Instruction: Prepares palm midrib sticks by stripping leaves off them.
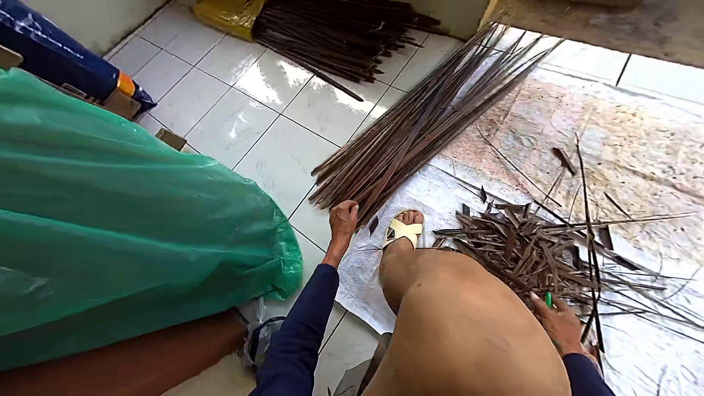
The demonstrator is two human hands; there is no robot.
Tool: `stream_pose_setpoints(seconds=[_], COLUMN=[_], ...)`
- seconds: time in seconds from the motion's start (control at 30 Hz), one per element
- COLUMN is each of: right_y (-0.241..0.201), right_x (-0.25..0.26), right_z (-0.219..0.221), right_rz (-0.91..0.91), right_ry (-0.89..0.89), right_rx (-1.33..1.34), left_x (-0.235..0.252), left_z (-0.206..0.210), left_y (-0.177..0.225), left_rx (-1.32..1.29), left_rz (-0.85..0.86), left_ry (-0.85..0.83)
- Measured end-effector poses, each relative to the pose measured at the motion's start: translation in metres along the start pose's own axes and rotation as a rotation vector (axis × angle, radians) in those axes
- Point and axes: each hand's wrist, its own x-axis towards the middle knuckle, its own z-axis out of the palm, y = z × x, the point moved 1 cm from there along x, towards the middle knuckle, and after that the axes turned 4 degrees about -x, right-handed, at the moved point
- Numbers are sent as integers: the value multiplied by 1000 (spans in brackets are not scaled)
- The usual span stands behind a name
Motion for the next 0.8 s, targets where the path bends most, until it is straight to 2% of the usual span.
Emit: stream_pose_setpoints(seconds=[0.1, 0.23, 0.33, 0.43, 0.63, 0.73, 0.8], right_y=[-5, 3, 4, -17, -78, -121, -153], right_x=[-7, -6, -3, -11, -37, -50, -57], right_z=[11, 8, 11, 21, 41, 42, 35], right_rz=[-68, -90, -97, -129, -264, -348, -417], right_ry=[64, 52, 41, 24, -79, -127, -141], right_rx=[-17, 40, 106, 70, 100, 127, 152], left_x=[32, 50, 54, 51, 8, -36, -60], left_z=[35, 67, 76, 75, 31, -4, -33], left_y=[20, 38, 31, 17, 27, 38, 49], left_rx=[102, 264, 281, 170, 127, 130, 99], left_rz=[18, -111, -153, -135, 42, 283, 414], left_ry=[-83, -202, -185, -186, -124, -13, 4])
